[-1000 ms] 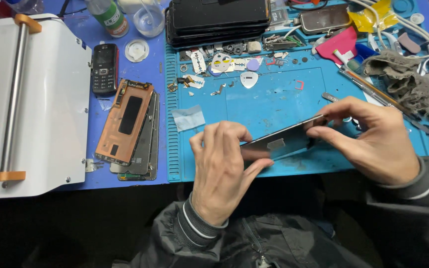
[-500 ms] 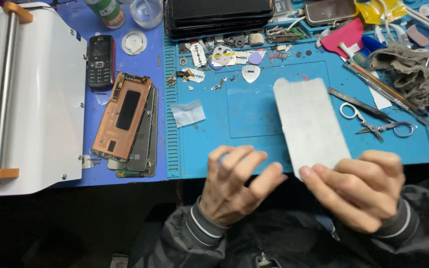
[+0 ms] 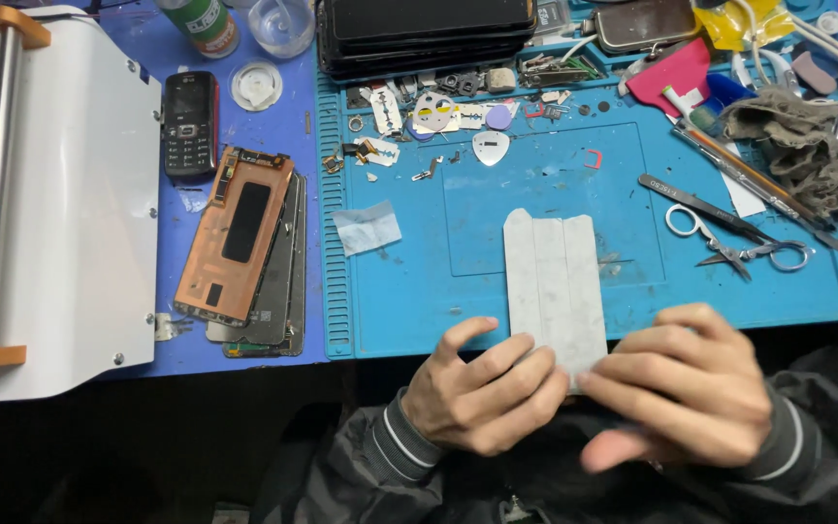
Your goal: Preparing and cleaning a phone screen component during a repair process.
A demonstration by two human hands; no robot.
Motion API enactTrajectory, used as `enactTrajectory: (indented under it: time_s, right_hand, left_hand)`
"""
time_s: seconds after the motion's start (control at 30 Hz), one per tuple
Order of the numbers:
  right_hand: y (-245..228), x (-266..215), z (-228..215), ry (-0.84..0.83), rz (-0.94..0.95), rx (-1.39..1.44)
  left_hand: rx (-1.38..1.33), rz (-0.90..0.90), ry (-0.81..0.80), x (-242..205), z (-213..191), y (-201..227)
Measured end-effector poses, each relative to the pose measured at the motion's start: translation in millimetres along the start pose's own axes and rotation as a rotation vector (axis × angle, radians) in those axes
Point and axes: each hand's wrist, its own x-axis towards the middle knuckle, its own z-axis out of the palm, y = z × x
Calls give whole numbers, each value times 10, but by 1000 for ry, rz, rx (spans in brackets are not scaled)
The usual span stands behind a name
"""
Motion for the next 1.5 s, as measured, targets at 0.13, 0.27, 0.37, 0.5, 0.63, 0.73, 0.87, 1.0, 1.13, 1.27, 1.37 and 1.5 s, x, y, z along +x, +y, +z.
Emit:
enactTrajectory:
  time_s: [0.13,0.27,0.37,0.5,0.63,0.73,0.87,1.0,1.13,1.27,1.37,1.5]
  right_hand:
    - [151,-1,-290,-8,345,-125]
    - [237,264,-447,-51,565,-223]
    - [422,522,-436,-177,491,-238]
    - [724,971,-82,-219,280,-253]
    - [1047,1419,500,-197,79,-450]
    - [1206,1574,855,-201,67,-673]
    - [1254,1590,977,-253,112,-748]
    - [1227,1629,932,-340,158,-797]
    - [1204,1650,933,-311,81,-799]
    - [1170,1652,942,-199,-44,-943]
    - [1324,1628,817,13,-121,-995]
    - [1274,1221,625,-58,-46,-816]
  left_hand:
    - [-44,73,31,16,38,-10]
    - [-16,127,92,33,-42,-53]
    - [-32,112,103,-53,-59,-61]
    - [15,102,85,-23,-11,-138]
    - [-47,33,54,-3,-86,-109]
    - [-46,6,36,-31,-119,-101]
    - [-77,5,13,-79,-121,-101]
    - [-87,11,29,-88,-120,-107]
    - [-79,14,26,-80,-128,-105]
    - [-69,17,39,-82,-114,-103]
    - [-69,12,37,-76,-102,-108]
    - [-61,-9,44,-112,-69,-93]
